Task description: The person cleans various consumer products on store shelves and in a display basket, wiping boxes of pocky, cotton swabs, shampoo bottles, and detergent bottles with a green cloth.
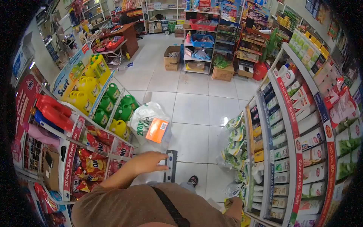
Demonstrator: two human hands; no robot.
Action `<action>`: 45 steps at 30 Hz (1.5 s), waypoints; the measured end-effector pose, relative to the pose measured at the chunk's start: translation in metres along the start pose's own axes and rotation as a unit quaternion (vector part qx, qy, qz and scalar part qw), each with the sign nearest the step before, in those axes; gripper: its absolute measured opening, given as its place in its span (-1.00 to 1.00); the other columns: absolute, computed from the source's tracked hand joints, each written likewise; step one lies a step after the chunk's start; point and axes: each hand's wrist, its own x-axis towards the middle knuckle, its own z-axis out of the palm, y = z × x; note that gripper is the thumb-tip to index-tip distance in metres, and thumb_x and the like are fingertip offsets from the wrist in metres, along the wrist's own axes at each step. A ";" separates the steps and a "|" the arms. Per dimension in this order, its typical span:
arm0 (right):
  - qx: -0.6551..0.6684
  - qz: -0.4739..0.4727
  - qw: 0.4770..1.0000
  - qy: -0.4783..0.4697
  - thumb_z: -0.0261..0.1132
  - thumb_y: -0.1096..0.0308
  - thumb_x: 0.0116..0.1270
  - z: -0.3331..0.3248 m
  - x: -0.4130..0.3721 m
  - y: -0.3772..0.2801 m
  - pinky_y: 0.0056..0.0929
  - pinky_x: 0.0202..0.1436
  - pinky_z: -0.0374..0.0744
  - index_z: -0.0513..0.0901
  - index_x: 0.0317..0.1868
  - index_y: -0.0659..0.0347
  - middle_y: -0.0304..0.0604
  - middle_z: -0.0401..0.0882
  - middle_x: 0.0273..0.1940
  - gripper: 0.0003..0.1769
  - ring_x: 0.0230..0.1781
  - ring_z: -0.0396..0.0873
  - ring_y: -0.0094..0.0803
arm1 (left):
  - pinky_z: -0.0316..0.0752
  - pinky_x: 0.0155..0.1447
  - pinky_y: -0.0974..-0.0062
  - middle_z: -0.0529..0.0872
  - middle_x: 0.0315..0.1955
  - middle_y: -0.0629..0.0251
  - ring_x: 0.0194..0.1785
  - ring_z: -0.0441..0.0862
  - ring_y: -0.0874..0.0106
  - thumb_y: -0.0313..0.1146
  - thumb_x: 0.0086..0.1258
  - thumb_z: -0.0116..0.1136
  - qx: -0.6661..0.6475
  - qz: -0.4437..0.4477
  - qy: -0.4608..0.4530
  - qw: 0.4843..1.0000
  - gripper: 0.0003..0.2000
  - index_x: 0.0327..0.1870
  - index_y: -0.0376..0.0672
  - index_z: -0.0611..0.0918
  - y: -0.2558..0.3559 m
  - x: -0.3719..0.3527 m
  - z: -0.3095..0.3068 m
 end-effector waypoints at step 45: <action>0.013 -0.570 0.793 -0.215 0.20 0.29 0.16 -0.124 0.478 -0.807 -0.38 0.10 0.42 0.33 0.17 0.24 -0.01 0.38 0.09 -0.46 0.05 0.44 -0.28 | 0.37 0.09 0.36 0.54 -0.02 0.06 0.07 0.47 0.23 0.13 0.40 -0.31 -0.381 -0.206 0.058 0.899 -0.42 0.09 -0.25 0.44 -0.288 0.601 -0.244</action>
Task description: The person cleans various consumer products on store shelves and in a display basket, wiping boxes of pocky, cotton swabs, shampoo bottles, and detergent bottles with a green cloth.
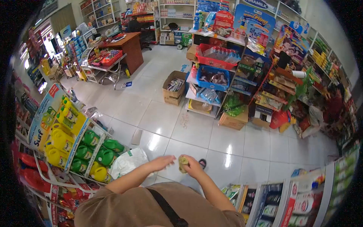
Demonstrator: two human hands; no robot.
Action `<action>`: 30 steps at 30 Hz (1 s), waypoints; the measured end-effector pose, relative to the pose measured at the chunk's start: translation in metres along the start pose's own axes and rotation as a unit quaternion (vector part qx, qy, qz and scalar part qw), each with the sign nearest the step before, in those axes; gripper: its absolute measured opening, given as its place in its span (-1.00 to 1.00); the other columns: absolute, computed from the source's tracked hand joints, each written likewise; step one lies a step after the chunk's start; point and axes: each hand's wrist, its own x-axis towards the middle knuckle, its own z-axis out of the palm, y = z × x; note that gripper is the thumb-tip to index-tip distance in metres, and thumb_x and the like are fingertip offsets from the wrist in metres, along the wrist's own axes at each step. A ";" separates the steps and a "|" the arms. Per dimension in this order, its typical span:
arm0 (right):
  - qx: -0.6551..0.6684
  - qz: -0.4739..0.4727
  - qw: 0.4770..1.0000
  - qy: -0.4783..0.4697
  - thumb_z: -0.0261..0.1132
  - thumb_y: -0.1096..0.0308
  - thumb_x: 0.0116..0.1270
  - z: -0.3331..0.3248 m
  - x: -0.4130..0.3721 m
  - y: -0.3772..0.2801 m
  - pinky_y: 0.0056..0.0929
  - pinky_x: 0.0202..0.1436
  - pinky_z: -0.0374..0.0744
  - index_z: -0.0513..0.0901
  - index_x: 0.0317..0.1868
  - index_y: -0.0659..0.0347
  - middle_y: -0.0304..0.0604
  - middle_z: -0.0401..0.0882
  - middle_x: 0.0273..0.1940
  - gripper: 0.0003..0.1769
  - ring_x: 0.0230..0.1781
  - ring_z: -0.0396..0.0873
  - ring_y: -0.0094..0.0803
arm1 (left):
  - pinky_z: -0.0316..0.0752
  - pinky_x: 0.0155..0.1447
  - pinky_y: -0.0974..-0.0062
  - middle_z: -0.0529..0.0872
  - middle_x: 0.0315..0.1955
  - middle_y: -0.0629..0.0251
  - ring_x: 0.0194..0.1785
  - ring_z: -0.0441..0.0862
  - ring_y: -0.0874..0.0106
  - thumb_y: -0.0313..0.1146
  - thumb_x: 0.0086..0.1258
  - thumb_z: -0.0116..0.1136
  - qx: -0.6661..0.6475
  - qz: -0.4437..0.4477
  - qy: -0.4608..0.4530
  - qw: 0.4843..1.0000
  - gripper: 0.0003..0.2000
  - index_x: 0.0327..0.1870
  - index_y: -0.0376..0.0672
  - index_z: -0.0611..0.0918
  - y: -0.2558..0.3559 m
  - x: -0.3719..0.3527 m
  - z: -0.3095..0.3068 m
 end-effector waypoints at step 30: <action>0.563 0.081 0.819 0.072 0.04 0.10 0.36 -0.340 0.540 -0.017 -0.37 -0.10 0.55 0.39 0.13 0.11 -0.21 0.50 -0.04 -0.59 -0.10 0.52 -0.31 | 0.35 0.02 0.30 0.53 -0.21 0.14 -0.05 0.45 0.16 -0.20 0.25 0.04 0.141 0.398 0.432 0.797 -0.72 -0.13 -0.19 0.51 0.302 0.437 -0.388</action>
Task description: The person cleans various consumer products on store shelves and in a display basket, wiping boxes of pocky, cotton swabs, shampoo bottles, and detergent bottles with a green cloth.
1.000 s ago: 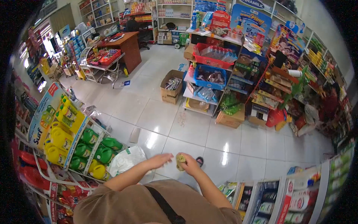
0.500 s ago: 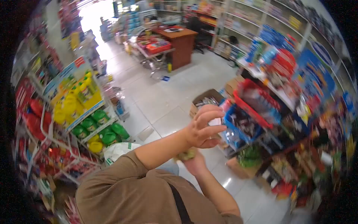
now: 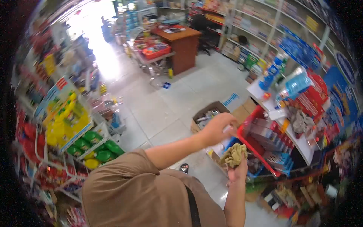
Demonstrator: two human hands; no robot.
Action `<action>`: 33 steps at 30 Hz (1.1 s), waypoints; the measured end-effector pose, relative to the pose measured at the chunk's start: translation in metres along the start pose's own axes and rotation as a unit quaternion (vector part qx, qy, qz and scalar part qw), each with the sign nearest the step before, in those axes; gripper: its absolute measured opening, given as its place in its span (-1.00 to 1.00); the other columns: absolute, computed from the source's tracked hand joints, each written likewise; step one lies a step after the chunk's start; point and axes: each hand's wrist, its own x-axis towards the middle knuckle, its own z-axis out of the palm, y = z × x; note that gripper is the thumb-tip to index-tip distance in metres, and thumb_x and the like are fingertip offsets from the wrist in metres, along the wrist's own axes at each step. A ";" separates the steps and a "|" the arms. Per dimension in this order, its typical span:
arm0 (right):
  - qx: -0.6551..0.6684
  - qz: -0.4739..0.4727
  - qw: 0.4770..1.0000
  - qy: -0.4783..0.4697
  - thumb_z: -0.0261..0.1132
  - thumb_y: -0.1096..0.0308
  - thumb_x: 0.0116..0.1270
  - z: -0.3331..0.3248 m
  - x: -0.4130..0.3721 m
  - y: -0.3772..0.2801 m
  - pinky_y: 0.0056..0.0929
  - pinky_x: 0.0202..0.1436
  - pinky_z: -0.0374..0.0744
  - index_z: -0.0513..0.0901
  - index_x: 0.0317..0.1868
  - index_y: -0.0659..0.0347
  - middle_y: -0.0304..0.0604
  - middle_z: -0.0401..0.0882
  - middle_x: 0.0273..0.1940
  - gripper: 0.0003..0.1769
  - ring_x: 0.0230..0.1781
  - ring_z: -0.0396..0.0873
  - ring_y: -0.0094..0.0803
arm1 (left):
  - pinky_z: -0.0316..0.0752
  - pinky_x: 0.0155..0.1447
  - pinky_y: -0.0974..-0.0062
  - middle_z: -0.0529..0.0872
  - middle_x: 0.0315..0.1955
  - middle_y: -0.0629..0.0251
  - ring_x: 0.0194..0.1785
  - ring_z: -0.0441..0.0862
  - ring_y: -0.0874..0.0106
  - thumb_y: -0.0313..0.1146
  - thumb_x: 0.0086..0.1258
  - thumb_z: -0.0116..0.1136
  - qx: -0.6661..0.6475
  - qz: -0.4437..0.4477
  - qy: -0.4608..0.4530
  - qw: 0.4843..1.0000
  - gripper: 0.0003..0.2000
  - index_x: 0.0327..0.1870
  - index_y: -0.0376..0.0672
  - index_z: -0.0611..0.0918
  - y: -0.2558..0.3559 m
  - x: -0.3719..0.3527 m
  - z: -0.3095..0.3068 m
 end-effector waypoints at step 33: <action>-0.549 -0.364 0.724 -0.203 0.18 0.39 0.15 -0.026 0.070 -0.091 -0.04 0.33 0.04 0.40 0.12 0.23 0.14 0.24 0.21 -0.53 0.31 0.07 0.14 | 0.51 -0.11 0.54 0.52 -0.11 0.21 -0.13 0.53 0.51 -0.52 0.17 0.09 -0.311 -0.382 0.126 0.861 -0.58 0.08 -0.29 0.31 0.012 -0.026 0.092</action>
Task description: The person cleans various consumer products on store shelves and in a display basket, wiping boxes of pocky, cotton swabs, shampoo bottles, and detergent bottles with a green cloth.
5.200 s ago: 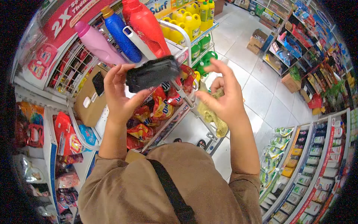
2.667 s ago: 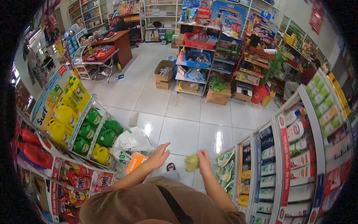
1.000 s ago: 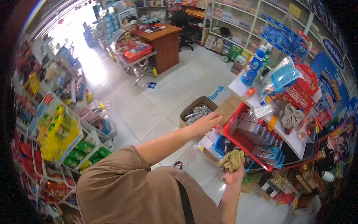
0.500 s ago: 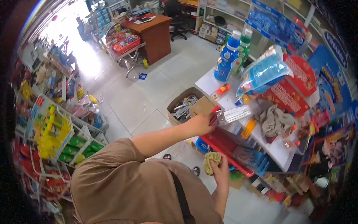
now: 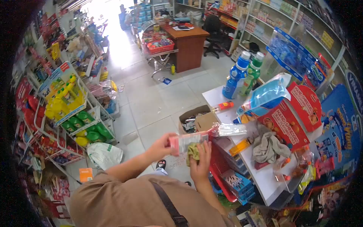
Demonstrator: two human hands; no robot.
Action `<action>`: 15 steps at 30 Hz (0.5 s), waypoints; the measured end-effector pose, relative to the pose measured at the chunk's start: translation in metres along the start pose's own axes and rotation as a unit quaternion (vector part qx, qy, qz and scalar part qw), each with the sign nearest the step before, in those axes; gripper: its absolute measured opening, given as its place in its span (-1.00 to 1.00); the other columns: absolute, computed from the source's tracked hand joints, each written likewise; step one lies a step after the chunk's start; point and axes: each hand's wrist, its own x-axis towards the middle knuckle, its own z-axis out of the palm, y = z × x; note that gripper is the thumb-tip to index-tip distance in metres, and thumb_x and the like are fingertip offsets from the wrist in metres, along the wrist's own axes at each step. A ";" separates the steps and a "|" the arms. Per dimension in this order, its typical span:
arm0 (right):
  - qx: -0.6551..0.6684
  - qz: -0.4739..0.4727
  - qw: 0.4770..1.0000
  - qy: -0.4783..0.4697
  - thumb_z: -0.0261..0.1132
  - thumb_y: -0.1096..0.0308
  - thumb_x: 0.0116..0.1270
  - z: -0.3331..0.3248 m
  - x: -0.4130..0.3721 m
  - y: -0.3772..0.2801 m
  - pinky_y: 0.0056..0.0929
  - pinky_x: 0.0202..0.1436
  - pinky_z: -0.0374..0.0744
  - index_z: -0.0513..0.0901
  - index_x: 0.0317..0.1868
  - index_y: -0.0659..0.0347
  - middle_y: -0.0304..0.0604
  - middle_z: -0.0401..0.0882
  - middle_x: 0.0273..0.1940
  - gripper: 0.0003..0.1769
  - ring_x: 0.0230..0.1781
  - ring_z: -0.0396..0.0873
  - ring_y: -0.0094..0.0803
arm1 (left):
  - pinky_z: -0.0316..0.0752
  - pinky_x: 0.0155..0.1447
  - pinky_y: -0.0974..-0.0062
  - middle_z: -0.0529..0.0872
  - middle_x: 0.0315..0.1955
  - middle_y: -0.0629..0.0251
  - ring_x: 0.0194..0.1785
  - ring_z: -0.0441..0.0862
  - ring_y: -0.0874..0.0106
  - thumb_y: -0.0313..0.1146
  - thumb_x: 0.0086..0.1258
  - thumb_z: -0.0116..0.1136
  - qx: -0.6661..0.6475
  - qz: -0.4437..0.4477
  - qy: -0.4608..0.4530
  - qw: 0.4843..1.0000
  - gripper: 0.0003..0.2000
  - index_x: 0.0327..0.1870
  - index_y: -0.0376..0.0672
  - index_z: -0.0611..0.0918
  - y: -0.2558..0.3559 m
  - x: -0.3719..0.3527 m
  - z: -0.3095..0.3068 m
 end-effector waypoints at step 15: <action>0.027 -0.053 0.995 -0.075 0.20 0.39 0.00 0.099 0.080 -0.045 -0.19 0.02 0.43 0.56 -0.20 0.21 -0.01 0.55 -0.12 -0.71 -0.05 0.48 -0.05 | 0.48 -0.19 0.55 0.62 -0.32 0.30 -0.35 0.53 0.54 -0.45 0.15 0.14 0.317 -0.027 -0.051 0.947 -0.61 0.05 -0.17 0.48 0.056 -0.073 -0.081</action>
